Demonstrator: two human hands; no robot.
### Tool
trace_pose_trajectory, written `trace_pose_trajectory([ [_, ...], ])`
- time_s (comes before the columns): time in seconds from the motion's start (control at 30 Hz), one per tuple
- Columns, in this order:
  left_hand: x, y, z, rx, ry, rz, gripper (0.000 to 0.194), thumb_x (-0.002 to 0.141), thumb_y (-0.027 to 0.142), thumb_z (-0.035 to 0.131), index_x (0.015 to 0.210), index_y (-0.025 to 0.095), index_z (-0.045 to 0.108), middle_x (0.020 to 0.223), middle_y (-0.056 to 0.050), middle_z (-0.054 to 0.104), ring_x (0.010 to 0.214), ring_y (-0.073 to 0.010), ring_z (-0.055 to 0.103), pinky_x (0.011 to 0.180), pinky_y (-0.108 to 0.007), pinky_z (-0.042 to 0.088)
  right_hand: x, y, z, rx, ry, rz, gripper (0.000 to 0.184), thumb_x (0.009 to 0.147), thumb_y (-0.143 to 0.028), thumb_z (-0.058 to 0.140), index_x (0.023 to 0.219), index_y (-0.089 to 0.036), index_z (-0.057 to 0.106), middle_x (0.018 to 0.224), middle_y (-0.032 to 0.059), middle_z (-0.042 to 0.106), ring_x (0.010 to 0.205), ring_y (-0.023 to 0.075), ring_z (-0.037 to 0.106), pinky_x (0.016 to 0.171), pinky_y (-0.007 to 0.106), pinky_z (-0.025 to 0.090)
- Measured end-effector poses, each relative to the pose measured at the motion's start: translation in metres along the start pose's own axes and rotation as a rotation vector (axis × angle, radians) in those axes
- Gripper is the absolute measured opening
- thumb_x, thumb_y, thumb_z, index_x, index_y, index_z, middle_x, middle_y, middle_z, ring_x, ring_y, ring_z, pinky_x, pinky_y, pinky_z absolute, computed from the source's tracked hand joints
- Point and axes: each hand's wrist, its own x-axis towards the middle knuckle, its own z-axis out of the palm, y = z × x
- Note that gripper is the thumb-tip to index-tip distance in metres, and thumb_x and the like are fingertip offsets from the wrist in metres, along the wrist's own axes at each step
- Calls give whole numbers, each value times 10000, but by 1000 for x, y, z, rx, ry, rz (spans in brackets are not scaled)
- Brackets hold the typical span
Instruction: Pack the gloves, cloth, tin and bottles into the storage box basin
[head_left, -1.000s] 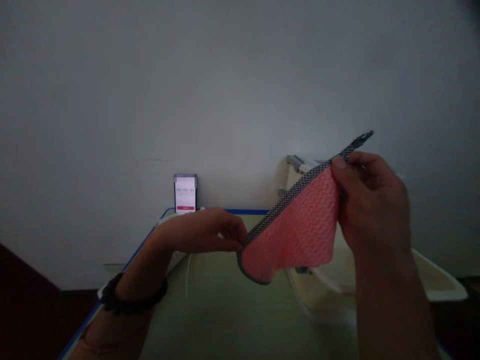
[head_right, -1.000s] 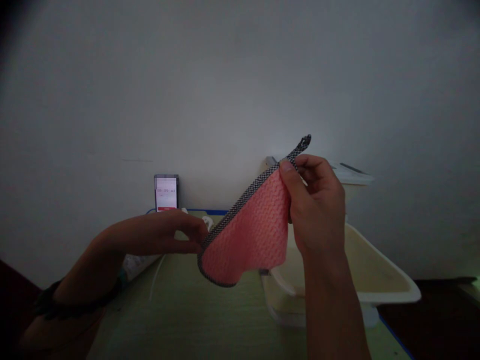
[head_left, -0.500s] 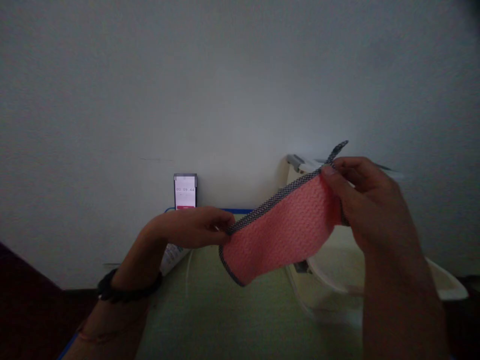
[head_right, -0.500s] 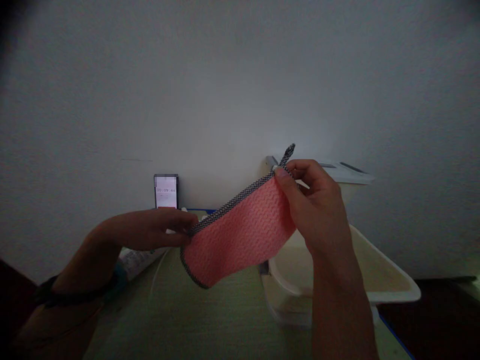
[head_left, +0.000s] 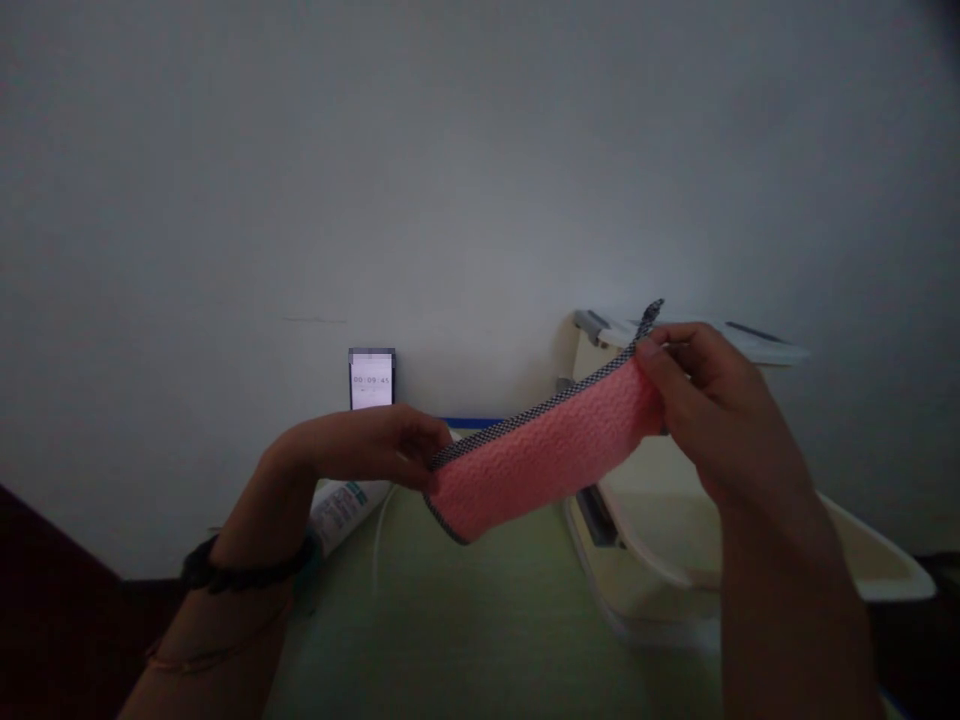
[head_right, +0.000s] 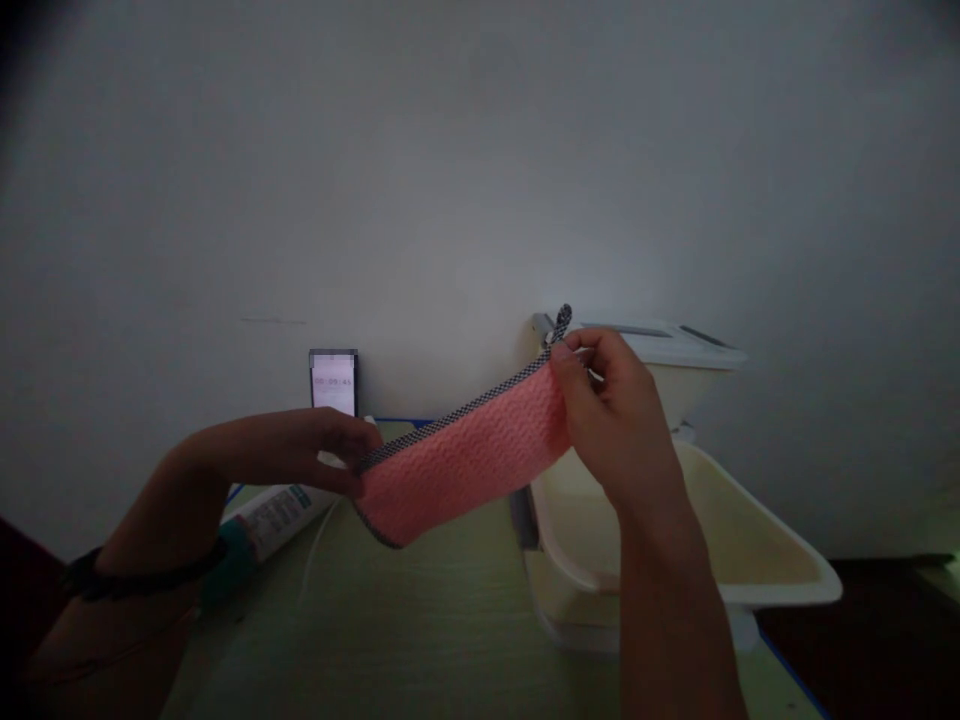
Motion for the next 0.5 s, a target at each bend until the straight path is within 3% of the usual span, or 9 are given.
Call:
trace_pose_trajectory([
  [0.2,2,5,3,81,-31,6,148,734,208,583,865,140,573,836,-24,635,801,-153,597,711,-245,449,-3,-8,3,83,-66,-54,61,805,-306,549,815,-246,549,638,-20,485,525,110,433,441,254,357],
  [0.5,5,9,8,145,15,35,245,740,383,597,707,151,525,700,10,564,717,-137,546,629,-229,410,-9,-18,14,165,-208,-113,35,823,-238,538,801,-213,546,658,-40,469,552,80,427,489,228,354],
])
